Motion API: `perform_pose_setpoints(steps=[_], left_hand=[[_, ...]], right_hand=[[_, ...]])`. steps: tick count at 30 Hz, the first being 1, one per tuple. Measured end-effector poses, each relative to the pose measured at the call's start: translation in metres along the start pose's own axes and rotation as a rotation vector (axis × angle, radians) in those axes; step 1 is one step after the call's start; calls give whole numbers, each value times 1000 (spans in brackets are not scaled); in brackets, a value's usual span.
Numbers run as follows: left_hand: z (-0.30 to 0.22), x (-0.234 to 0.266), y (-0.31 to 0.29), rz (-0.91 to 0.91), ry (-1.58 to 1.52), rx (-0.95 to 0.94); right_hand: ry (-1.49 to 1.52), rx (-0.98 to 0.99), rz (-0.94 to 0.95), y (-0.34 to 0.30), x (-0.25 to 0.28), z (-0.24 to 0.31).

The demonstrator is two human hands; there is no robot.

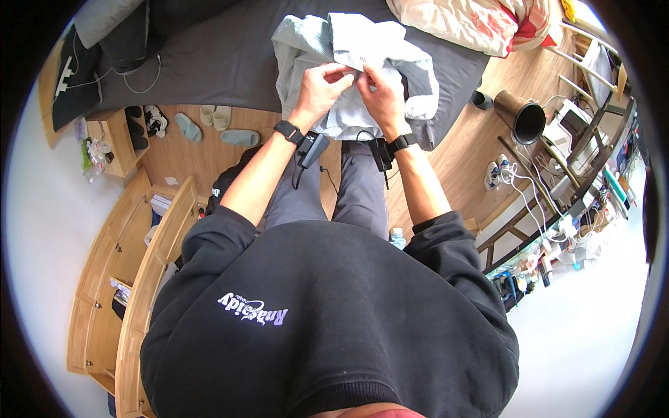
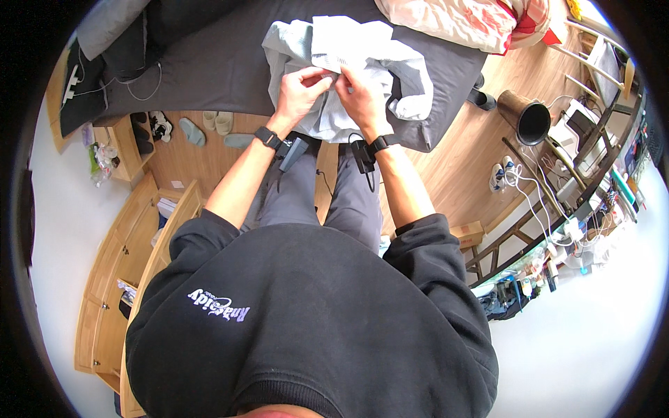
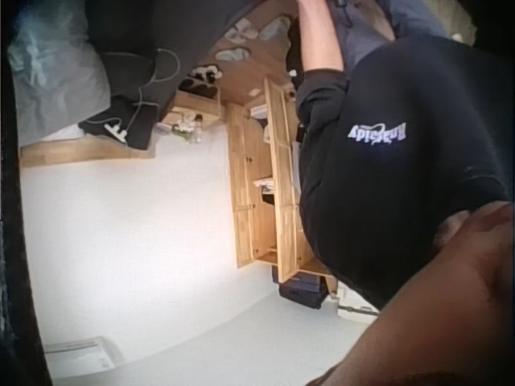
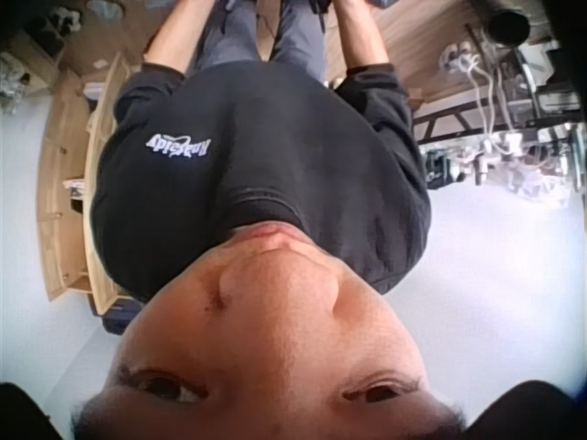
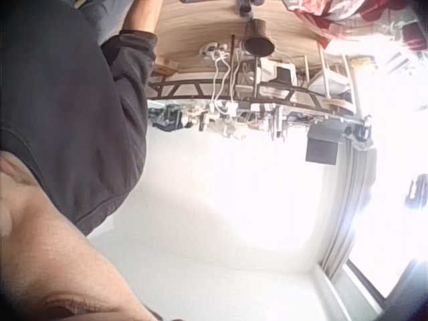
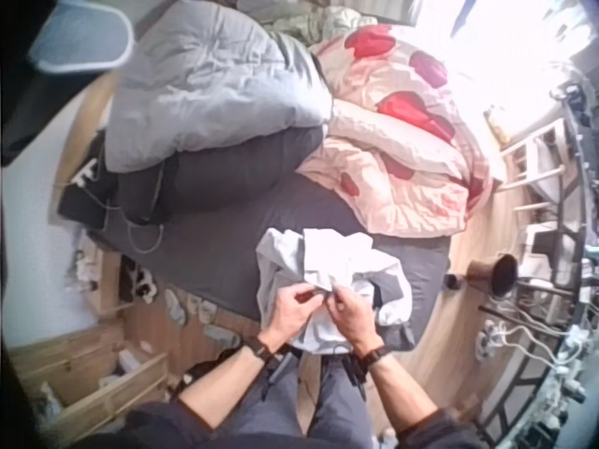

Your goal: The person lays a light-colored button-up shirt on a bed and fastens several buttons from the bottom toward the collar. They handle the shirt by hand, aligning buttonholes and pressing buttons through them, then smooth the fabric after each fastening.

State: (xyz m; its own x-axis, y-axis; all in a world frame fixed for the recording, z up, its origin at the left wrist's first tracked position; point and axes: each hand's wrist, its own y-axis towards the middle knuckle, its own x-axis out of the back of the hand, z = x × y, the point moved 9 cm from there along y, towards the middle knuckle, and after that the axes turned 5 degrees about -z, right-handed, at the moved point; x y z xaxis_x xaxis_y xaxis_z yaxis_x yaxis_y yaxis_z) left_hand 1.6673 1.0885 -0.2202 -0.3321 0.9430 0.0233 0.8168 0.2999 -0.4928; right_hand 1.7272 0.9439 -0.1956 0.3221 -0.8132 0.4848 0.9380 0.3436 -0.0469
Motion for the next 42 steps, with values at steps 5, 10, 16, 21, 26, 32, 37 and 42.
perform_pose_setpoints(steps=[5,10,16,21,26,32,37,42], left_hand=[[6,4,-8,-107,-108,43],[5,2,-8,-75,-193,29],[-1,0,6,-65,-230,22],[-8,2,14,-76,-195,-18],[-12,0,18,-52,-70,-48],[-13,-2,18,-37,-54,-53],[-7,-1,16,-75,-156,5],[-29,1,17,-107,-186,-13]], right_hand=[[344,-455,-32,-13,-2,-50],[393,-496,60,-18,-6,-54],[613,-519,110,-5,-12,-51],[566,-525,217,5,-16,-48],[615,-517,201,7,-17,-47],[644,-505,223,6,-20,-52],[651,-492,231,7,-23,-48],[565,-418,220,19,-7,-24]])
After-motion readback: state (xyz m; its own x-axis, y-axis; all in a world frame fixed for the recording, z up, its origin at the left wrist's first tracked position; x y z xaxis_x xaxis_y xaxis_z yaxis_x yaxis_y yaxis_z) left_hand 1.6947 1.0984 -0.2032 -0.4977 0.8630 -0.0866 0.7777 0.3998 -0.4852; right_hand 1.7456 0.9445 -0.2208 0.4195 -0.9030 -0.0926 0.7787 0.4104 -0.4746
